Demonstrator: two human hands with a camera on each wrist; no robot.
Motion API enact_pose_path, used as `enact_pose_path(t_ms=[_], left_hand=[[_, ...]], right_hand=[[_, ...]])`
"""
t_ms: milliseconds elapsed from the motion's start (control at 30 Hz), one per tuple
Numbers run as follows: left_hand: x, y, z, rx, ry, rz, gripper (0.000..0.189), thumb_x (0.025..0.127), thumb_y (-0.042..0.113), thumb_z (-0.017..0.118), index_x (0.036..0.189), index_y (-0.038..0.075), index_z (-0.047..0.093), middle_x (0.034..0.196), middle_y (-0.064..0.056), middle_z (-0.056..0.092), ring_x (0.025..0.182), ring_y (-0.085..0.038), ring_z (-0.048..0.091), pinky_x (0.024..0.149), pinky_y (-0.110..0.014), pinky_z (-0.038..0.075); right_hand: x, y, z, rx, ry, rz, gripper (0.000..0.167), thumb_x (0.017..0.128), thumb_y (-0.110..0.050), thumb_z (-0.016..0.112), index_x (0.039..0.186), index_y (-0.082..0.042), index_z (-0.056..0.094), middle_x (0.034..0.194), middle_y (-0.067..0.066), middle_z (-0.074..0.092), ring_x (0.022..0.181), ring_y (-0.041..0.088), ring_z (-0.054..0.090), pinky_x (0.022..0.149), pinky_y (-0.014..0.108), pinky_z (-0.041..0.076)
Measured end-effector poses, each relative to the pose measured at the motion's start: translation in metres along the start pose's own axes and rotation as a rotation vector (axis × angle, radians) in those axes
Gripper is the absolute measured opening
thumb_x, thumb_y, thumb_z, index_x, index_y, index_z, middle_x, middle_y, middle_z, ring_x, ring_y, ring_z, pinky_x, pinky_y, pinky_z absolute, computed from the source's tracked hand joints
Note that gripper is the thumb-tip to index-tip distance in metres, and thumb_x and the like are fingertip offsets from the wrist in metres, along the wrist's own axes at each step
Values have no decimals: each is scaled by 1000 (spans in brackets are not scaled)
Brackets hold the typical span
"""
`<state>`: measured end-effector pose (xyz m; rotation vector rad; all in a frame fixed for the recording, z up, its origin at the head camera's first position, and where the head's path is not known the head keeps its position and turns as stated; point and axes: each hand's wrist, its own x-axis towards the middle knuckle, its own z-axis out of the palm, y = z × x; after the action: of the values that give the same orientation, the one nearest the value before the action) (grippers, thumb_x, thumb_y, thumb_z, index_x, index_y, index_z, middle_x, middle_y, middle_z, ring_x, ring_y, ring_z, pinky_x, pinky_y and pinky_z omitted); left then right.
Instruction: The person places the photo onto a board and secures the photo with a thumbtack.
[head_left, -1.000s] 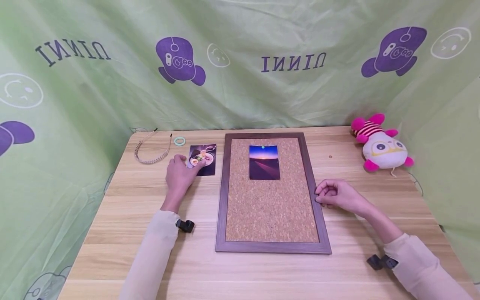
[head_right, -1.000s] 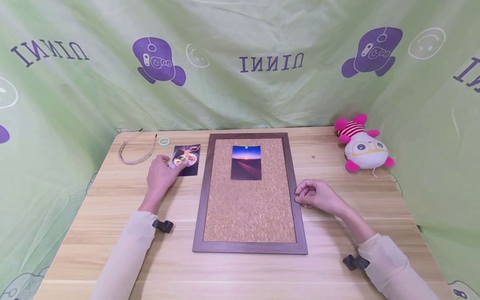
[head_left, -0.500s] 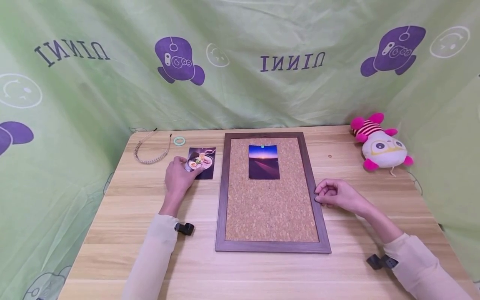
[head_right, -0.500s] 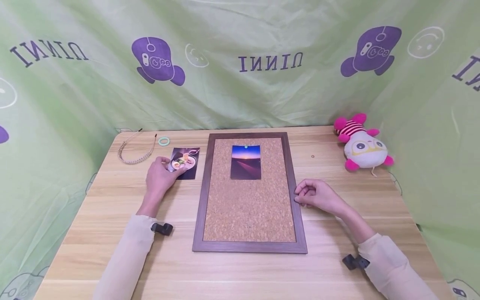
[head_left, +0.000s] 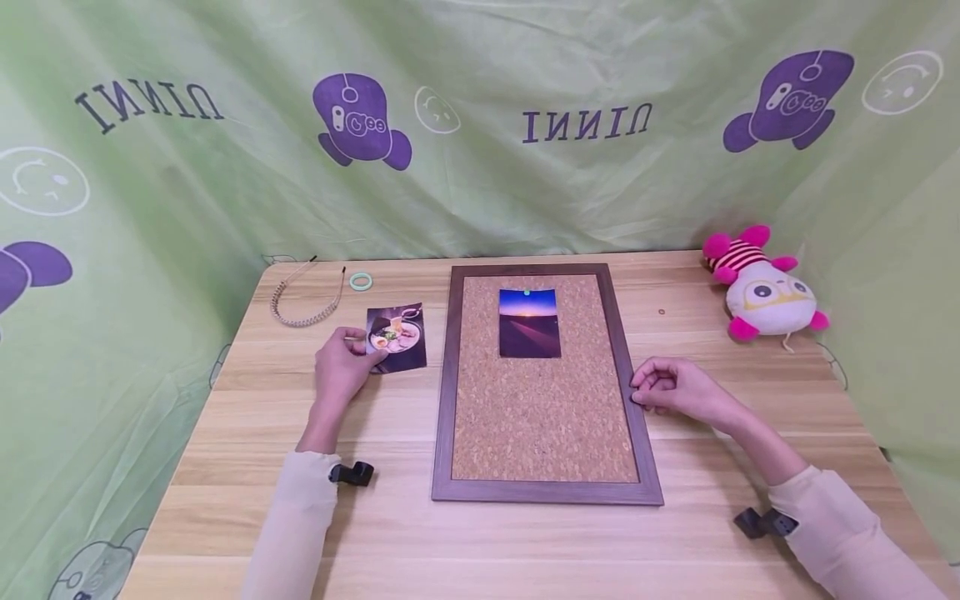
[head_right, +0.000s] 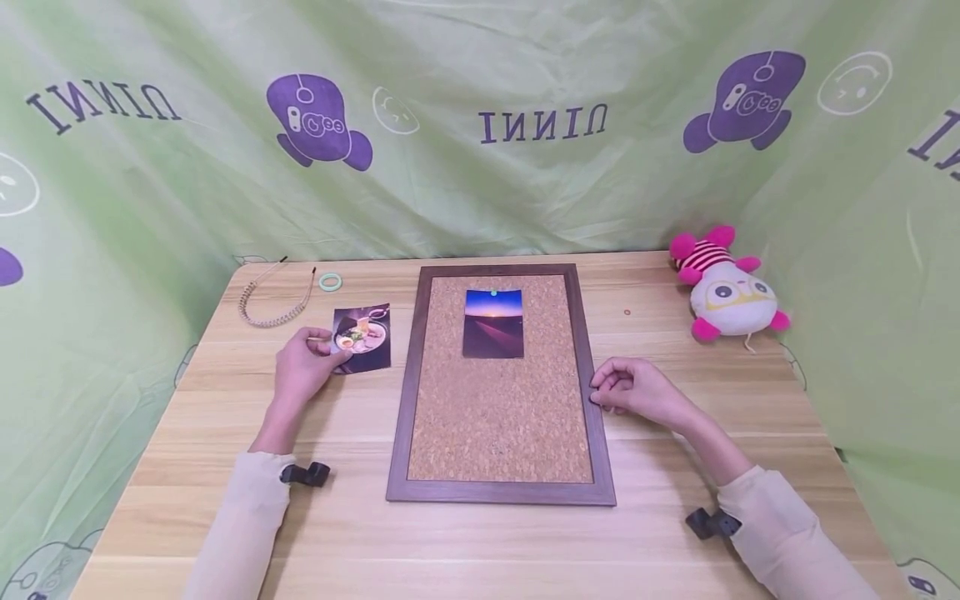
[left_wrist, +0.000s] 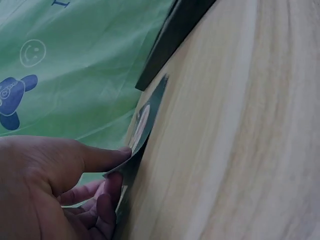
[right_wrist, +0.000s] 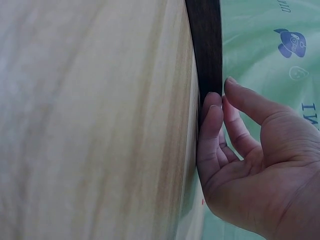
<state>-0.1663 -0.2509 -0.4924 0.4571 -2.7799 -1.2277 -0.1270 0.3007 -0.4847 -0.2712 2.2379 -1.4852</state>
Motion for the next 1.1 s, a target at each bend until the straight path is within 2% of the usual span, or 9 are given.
enact_pose_path(t_ms=[100,200,300,367,533,600,833,900,1100], left_hand=[[-1,-3,-4,-42,-35,-15,54,93,19,91,137,-1,67,116,-23,79,98,-31,75,76,-31,56],[-2,-3,-7,-72,-61,-37,51,98,18,85,141,1,65,120,-25,79,89,-21,74,67,-24,53],[-5,0,-10,-106,-88,-54,51,101,15,79,146,0,61,124,-27,78,84,-14,71,66,-21,53],[-7,3,-10,-137,-103,-71,52,102,13,76,150,1,58,126,-27,77,87,-16,72,68,-20,53],[-13,11,-11,-212,-131,-90,65,102,8,76,159,1,48,132,-27,73,107,-26,73,75,-17,56],[-15,16,-11,-251,-147,-89,69,101,6,77,162,1,45,132,-26,72,109,-24,73,77,-16,58],[-29,39,-12,-414,-227,-83,81,98,-4,78,167,3,37,129,-21,67,88,-7,74,81,-26,67],[-33,45,-11,-443,-253,-75,83,97,-6,78,168,3,35,129,-21,65,88,-8,75,82,-27,67],[-51,59,-7,-449,-307,-17,87,96,-3,82,169,5,35,124,-19,66,91,-14,76,80,-28,67]], right_hand=[[0,0,0,0,0,-3,22,100,0,78,113,13,67,88,7,70,72,10,69,63,26,61],[0,0,0,1,-2,-4,22,100,0,78,113,13,67,88,8,70,72,10,68,63,25,61],[0,0,0,1,-3,-4,22,100,0,78,113,13,66,88,8,70,72,11,69,63,26,61],[0,0,0,1,-3,-1,22,100,0,78,113,13,66,89,8,70,72,11,69,63,26,62],[0,0,-1,1,-10,6,23,100,-1,78,114,13,66,89,8,70,73,11,69,64,26,62],[0,1,-1,3,-11,8,23,100,-1,78,114,13,66,89,8,70,73,11,69,64,26,62],[0,1,-1,8,-11,14,23,100,0,78,114,13,66,89,7,70,73,11,69,64,26,62],[0,1,-1,6,-10,11,23,100,0,78,114,13,66,88,6,70,72,11,69,64,26,62],[0,0,0,2,-9,6,23,100,0,78,113,13,66,88,6,70,72,10,69,63,26,62]])
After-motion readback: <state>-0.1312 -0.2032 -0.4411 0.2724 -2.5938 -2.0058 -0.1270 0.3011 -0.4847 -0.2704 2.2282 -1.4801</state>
